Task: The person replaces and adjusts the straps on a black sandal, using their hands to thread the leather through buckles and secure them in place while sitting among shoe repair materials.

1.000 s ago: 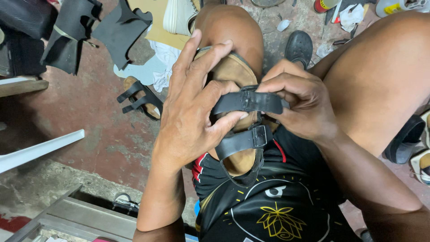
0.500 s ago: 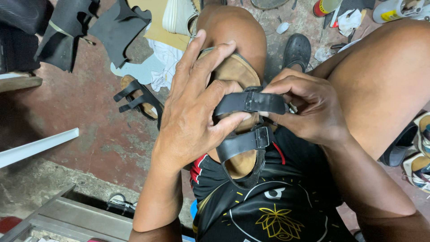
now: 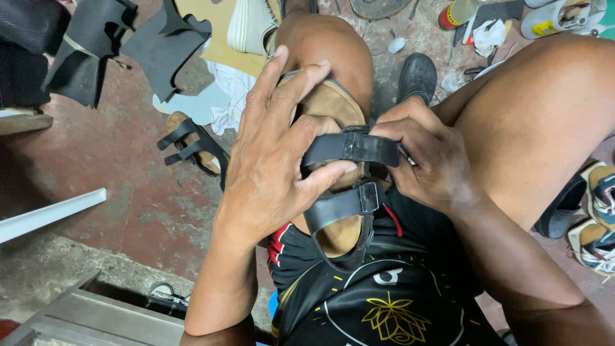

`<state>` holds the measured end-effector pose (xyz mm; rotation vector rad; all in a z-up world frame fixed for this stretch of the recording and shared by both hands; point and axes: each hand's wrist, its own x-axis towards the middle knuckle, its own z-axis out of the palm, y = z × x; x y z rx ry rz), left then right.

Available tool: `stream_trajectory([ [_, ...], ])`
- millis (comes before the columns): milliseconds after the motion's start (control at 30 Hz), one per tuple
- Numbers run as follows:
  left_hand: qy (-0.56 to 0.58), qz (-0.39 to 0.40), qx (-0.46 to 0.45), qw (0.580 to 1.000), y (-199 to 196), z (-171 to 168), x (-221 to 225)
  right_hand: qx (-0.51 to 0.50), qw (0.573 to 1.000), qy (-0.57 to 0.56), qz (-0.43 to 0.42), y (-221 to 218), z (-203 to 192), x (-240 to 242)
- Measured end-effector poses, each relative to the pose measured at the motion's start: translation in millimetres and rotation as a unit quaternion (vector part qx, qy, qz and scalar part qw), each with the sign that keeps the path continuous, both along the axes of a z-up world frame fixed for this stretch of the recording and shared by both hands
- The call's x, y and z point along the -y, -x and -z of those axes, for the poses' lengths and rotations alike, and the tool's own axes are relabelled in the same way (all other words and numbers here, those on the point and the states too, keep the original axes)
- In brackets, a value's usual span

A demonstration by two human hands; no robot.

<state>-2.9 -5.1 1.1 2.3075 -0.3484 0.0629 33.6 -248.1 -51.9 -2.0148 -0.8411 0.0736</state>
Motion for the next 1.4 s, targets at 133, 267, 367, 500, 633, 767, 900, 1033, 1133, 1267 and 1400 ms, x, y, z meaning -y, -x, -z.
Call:
stream_trajectory([
  [133, 0.008, -0.003, -0.002, 1.0, 0.4, 1.2, 0.4, 0.015, 1.0, 0.012, 0.018, 3.5, 8.2, -0.3],
  [267, 0.018, 0.002, 0.004, 1.0, 0.9, 2.6, -0.8, -0.077, 0.995, -0.058, 0.023, 7.9, 10.8, 2.0],
  [367, 0.025, -0.002, 0.007, 1.0, 2.8, 4.2, -1.9, -0.164, 0.978, -0.128, 0.013, 8.4, 11.6, 2.1],
  [500, 0.028, -0.005, 0.011, 1.0, 3.3, 4.9, -1.8, -0.148, 0.98, -0.135, 0.004, 4.7, 12.1, -0.3],
  [633, 0.021, -0.022, 0.015, 0.999, 2.9, 0.7, 1.7, -0.147, 0.981, -0.125, -0.013, 2.8, 7.6, -2.5],
  [767, -0.002, -0.027, 0.017, 0.999, 3.0, -6.2, 7.1, -0.164, 0.978, -0.126, -0.008, 2.0, 8.1, -8.0],
  [900, -0.051, -0.022, 0.043, 0.998, 3.2, -12.9, 10.9, -0.215, 0.96, -0.177, -0.024, 1.9, 7.2, -13.4],
  [1033, -0.072, -0.024, 0.045, 0.996, 8.2, -9.7, 14.3, -0.127, 0.989, -0.081, -0.003, -0.6, 0.0, -17.5],
  [1133, -0.057, -0.041, 0.03, 0.997, 15.1, -4.7, 14.1, -0.139, 0.988, -0.066, 0.007, -1.3, -6.8, -22.9],
  [1267, 0.063, -0.083, 0.004, 0.995, 21.2, 2.3, 9.6, -0.114, 0.993, -0.039, 0.019, -2.7, -17.6, -30.9],
  [1400, 0.106, -0.13, -0.003, 0.986, 27.3, 11.7, 13.6, -0.119, 0.992, -0.044, 0.021, -2.3, -24.8, -36.3],
])
